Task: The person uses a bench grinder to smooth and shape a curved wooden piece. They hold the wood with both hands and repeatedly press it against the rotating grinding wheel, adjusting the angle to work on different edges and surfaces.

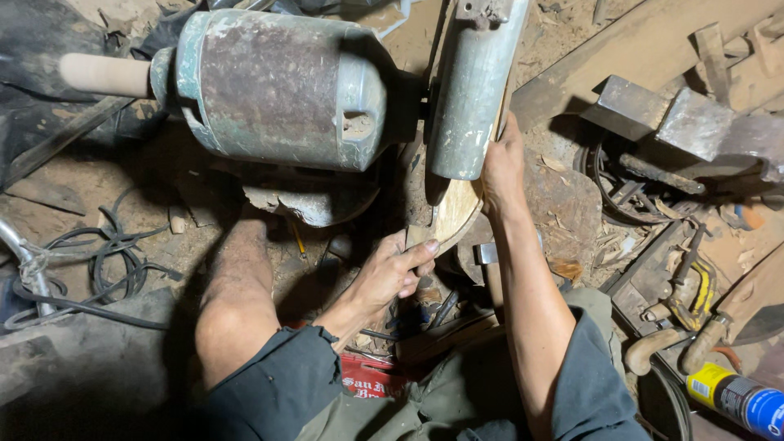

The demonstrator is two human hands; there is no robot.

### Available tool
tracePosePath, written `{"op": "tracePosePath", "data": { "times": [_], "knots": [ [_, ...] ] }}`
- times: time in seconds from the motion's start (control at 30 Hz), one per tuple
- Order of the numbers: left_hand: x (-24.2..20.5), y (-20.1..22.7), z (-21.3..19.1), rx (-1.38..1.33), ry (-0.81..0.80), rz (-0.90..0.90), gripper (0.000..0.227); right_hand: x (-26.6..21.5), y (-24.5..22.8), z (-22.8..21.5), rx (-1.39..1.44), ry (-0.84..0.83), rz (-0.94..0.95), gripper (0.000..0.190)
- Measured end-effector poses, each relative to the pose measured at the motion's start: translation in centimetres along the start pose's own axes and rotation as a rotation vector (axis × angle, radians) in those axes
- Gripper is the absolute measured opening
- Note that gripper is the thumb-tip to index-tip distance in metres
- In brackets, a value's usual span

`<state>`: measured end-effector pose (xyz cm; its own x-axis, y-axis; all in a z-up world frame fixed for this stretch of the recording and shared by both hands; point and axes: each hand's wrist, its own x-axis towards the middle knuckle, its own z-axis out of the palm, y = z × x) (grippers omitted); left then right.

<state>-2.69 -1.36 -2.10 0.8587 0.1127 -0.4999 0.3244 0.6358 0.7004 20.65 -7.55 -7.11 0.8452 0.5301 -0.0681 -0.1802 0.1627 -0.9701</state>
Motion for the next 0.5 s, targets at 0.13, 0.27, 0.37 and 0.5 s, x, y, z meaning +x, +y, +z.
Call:
{"op": "tracePosePath", "data": {
  "times": [0.13, 0.27, 0.37, 0.5],
  "knots": [
    [0.6, 0.4, 0.0, -0.01, 0.001, 0.005, 0.021, 0.6, -1.1, 0.8, 0.027, 0.028, 0.048, 0.047],
    [0.9, 1.0, 0.1, -0.022, -0.027, 0.026, 0.021, 0.8, -2.3, 1.7, 0.013, 0.057, 0.065, 0.044],
    [1.1, 1.6, 0.2, -0.013, -0.043, 0.033, 0.02, 1.0, -3.0, 2.1, -0.082, 0.064, 0.072, 0.049],
    [1.2, 2.2, 0.3, -0.001, -0.04, 0.027, 0.02, 1.4, -3.4, 2.3, -0.074, 0.061, 0.082, 0.051]
  ]
}}
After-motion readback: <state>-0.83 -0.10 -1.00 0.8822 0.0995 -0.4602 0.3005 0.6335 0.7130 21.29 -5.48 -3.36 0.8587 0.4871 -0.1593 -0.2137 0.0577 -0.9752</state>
